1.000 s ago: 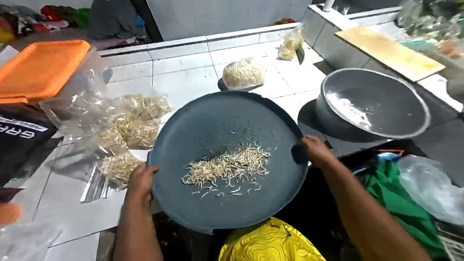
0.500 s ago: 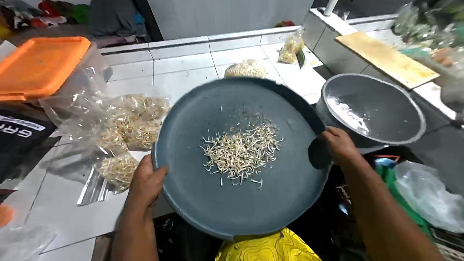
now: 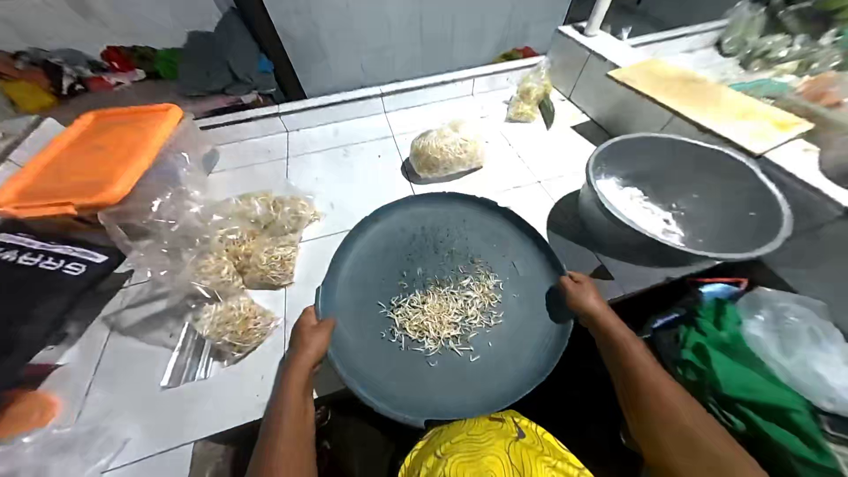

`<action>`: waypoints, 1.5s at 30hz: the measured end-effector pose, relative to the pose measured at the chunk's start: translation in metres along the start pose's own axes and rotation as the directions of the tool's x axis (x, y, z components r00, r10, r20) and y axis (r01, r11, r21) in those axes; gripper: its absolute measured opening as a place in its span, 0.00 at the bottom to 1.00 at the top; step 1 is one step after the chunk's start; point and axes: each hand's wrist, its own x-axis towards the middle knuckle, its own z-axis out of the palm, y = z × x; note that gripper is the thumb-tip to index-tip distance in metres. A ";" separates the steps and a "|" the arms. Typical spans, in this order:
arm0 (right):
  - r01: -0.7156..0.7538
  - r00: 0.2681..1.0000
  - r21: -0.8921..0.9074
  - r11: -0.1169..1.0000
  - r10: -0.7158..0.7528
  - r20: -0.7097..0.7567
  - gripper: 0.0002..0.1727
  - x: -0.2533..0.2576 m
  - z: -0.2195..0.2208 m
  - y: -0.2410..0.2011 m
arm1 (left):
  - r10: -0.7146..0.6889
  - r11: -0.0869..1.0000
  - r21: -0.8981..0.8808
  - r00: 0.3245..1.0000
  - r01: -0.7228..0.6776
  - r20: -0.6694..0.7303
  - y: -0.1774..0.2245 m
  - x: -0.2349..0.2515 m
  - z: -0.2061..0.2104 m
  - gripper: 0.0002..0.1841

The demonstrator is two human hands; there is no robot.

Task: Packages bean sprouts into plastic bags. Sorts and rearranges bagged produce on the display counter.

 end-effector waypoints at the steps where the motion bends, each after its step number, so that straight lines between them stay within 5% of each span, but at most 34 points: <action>1: 0.024 1.000 0.008 1.000 -0.024 -0.009 0.15 -0.003 -0.006 -0.006 | 0.009 1.000 -0.003 1.000 -0.009 0.002 0.005 -0.004 -0.005 0.24; 9: 0.343 0.914 0.120 0.932 -0.301 -0.272 0.13 -0.042 -0.062 -0.087 | 0.313 0.888 -0.222 0.884 -0.402 -0.348 0.054 -0.042 -0.047 0.29; 14: 0.179 0.970 0.002 0.984 -0.176 -0.166 0.16 0.034 -0.013 -0.032 | 0.179 0.982 -0.018 0.964 -0.186 -0.195 0.043 0.020 0.000 0.27; 19: -0.041 0.996 0.001 0.999 0.041 -0.081 0.16 0.058 0.004 -0.006 | -0.030 0.997 -0.075 0.998 0.026 -0.056 0.017 0.052 0.037 0.23; 24: 0.011 0.961 -0.339 0.941 -0.104 -0.257 0.21 0.047 0.011 -0.039 | 0.010 0.999 -0.037 1.000 -0.011 -0.027 0.024 0.055 0.055 0.27; 26: 0.156 0.897 -0.510 0.846 -0.338 -0.285 0.30 0.029 0.031 -0.055 | 0.102 0.991 0.084 0.995 -0.102 0.004 0.028 0.047 0.050 0.29; 29: 0.544 0.750 -0.536 0.646 -0.660 -0.034 0.30 -0.004 0.083 -0.072 | 0.317 0.932 0.204 0.946 -0.298 -0.067 0.026 0.019 0.020 0.29; 33: 0.801 0.584 -0.415 0.432 -0.717 0.381 0.37 -0.038 0.168 -0.084 | 0.425 0.904 0.279 0.762 -0.325 -0.490 -0.012 0.005 -0.057 0.27; 38: 0.859 0.498 -0.325 0.396 -0.795 0.346 0.20 -0.039 0.191 -0.090 | 0.348 0.936 0.303 0.600 -0.180 -0.720 -0.020 0.029 -0.175 0.41; 41: 0.842 0.517 -0.326 0.430 -0.815 0.261 0.19 -0.035 0.182 -0.097 | 0.262 0.964 0.164 0.671 -0.207 -0.694 -0.015 0.072 -0.213 0.50; 45: 0.834 0.532 -0.300 0.462 -0.818 0.218 0.18 -0.033 0.172 -0.093 | 0.007 1.000 0.011 0.843 -0.002 -0.538 -0.018 0.116 -0.216 0.55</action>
